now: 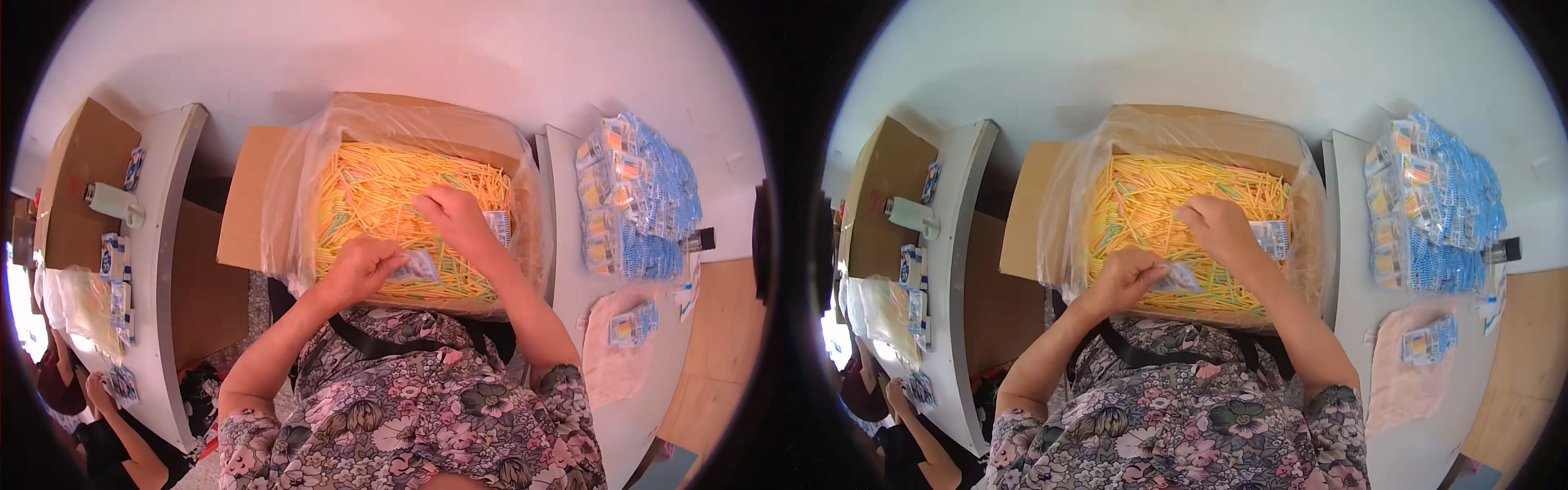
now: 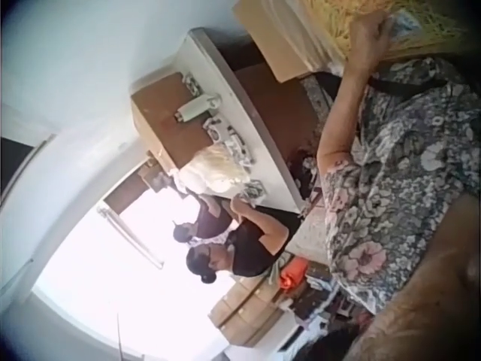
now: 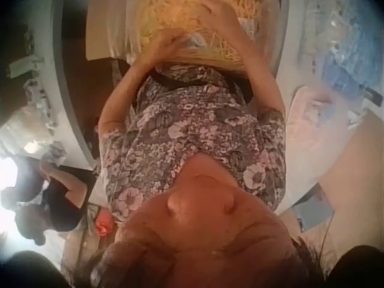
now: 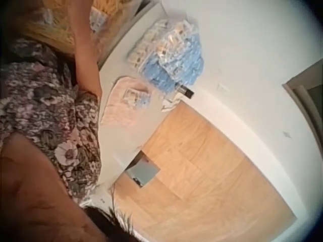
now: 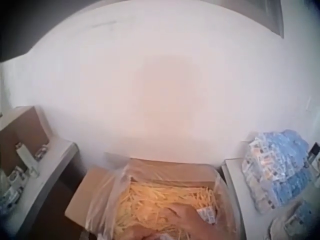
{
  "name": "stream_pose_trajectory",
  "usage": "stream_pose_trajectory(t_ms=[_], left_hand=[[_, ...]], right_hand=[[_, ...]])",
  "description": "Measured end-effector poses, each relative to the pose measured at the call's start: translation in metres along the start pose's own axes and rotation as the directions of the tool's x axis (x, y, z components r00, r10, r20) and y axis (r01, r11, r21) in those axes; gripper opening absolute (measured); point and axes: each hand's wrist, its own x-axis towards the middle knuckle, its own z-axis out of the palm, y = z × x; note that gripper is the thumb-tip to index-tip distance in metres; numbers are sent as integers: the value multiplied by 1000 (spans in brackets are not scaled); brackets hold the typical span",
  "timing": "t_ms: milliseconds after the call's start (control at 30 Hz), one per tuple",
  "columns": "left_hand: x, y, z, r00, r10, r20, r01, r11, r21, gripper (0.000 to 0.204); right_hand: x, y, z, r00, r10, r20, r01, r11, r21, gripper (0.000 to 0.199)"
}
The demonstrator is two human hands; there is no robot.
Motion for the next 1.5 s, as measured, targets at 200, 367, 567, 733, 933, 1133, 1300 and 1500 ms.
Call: stream_pose_trajectory(t_ms=[200, 367, 567, 733, 933, 1133, 1300, 1500], left_hand=[[-16, -5, -4, 990, -105, -95, 86, 978, -190, 13], [-17, -9, -5, 995, -62, -76, 48, 983, -175, 11], [-20, -11, -3, 992, -98, -77, 75, 964, -255, 6], [-19, -12, -4, 993, -114, -33, 101, 959, -265, 8], [-24, -10, -6, 966, -258, -18, 224, 869, -440, 9], [-4, 3, -31, 987, -9, -158, -9, 994, -111, 6], [9, 14, -26, 980, 200, 16, -185, 872, 453, 12], [16, 7, -2, 975, -13, 222, 2, 999, 51, 7]], right_hand=[[73, 9, 48, 994, -57, 95, 108, 697, -709, 22], [103, 6, 62, 960, 133, 247, 134, 555, -821, 18], [111, 2, 67, 919, 128, 374, 272, 480, -834, 16], [105, 13, 56, 919, 193, 344, 216, 485, -848, 18], [74, 21, 16, 906, 155, 394, 71, 861, -503, 23], [45, -15, -6, 681, 338, 650, -570, 801, 181, 23], [7, -44, 0, 697, 152, 701, 216, 887, -408, 19], [-1, -65, -16, 722, 96, 685, 317, 834, -452, 19]])
